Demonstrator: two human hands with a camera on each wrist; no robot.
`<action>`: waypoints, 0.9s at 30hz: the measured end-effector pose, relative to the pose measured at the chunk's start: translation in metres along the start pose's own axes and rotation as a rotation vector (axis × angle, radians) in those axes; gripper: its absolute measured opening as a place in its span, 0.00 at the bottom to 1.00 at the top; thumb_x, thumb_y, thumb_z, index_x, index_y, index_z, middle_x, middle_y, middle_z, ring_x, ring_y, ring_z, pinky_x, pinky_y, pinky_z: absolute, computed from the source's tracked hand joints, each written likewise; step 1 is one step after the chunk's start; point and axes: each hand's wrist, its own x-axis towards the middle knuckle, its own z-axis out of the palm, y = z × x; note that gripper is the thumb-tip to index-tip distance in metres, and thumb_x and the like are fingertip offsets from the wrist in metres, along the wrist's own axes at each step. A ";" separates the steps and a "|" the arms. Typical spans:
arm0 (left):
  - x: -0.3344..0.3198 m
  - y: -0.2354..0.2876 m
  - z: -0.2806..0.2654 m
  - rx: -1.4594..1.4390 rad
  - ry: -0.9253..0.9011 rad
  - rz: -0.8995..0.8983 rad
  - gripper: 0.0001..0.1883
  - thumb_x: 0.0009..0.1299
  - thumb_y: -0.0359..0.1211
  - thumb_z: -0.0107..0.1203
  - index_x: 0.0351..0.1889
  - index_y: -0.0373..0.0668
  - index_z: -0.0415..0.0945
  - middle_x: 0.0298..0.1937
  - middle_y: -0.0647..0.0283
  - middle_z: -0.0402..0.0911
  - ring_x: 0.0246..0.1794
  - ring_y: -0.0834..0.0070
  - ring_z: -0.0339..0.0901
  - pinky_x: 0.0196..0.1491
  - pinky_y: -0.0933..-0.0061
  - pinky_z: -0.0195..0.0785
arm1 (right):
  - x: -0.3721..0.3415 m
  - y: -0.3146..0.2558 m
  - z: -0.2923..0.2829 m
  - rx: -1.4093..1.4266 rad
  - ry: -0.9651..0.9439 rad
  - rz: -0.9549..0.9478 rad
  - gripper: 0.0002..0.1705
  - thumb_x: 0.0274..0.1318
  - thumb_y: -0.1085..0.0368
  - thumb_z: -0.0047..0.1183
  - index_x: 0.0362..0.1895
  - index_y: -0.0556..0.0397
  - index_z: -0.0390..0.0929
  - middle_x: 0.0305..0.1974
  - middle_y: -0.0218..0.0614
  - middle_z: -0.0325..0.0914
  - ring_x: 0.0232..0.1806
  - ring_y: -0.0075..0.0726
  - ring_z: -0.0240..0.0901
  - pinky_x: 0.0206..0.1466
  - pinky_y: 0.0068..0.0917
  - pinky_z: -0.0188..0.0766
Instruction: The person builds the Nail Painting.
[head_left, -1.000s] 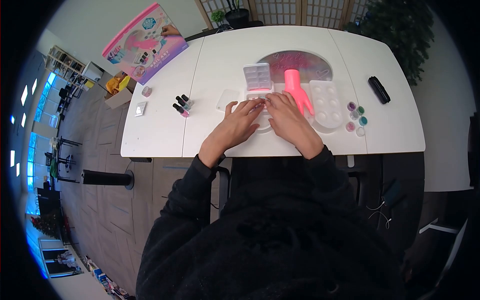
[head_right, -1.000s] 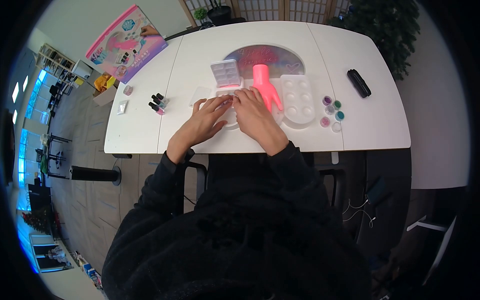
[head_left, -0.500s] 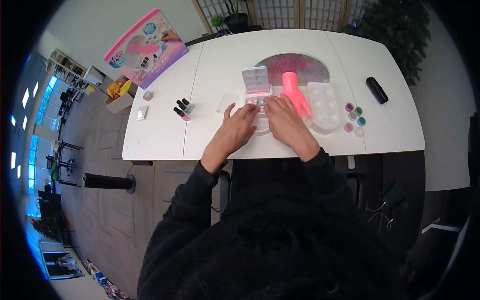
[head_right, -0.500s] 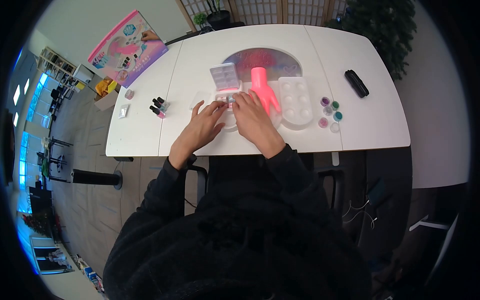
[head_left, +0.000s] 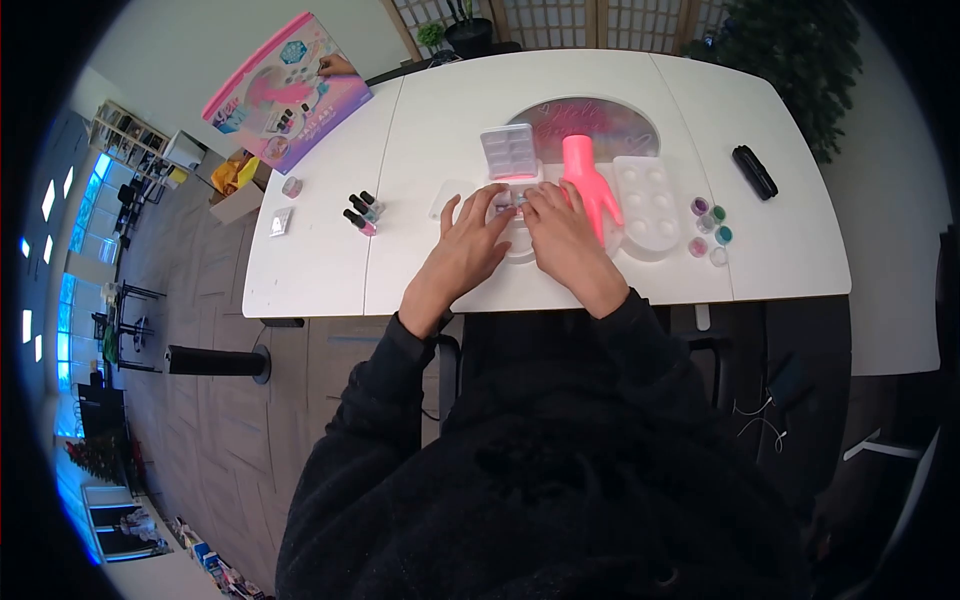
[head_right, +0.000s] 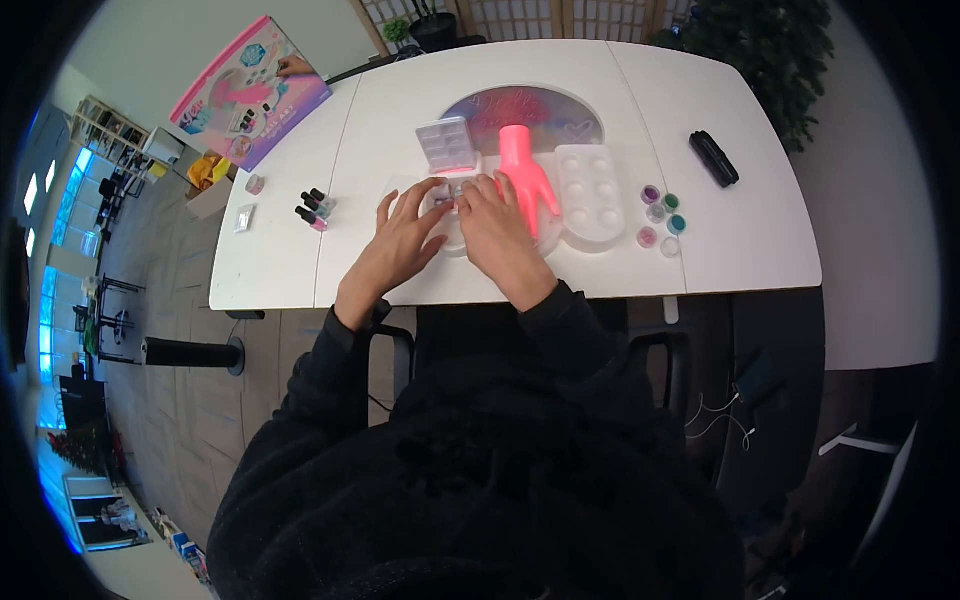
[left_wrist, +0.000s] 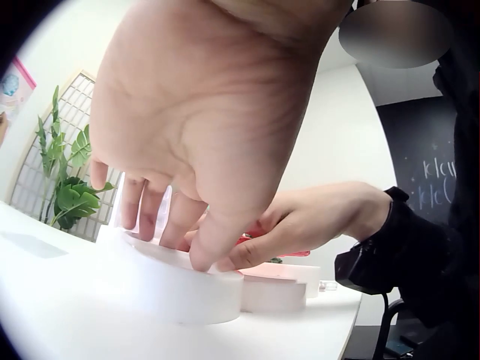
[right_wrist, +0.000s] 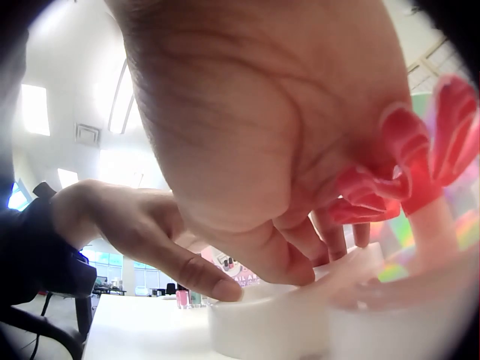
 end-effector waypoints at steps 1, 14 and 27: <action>0.001 -0.003 0.001 -0.015 -0.013 0.013 0.27 0.70 0.32 0.64 0.68 0.45 0.73 0.75 0.61 0.66 0.79 0.63 0.60 0.78 0.38 0.46 | 0.000 0.000 0.000 0.004 -0.002 -0.002 0.18 0.63 0.73 0.49 0.54 0.67 0.82 0.58 0.47 0.78 0.69 0.52 0.67 0.80 0.54 0.53; 0.004 -0.014 0.004 -0.081 -0.066 0.066 0.27 0.71 0.32 0.64 0.68 0.46 0.73 0.75 0.60 0.66 0.78 0.63 0.62 0.77 0.38 0.48 | 0.003 0.002 -0.012 0.169 -0.039 0.032 0.15 0.60 0.77 0.51 0.51 0.68 0.81 0.56 0.53 0.76 0.67 0.55 0.68 0.79 0.55 0.55; 0.004 -0.001 -0.002 0.034 -0.030 0.001 0.26 0.69 0.30 0.64 0.66 0.48 0.75 0.73 0.63 0.68 0.76 0.67 0.64 0.76 0.36 0.45 | 0.000 0.001 -0.006 0.070 -0.006 0.012 0.18 0.57 0.77 0.52 0.52 0.69 0.82 0.57 0.51 0.77 0.69 0.52 0.68 0.80 0.52 0.54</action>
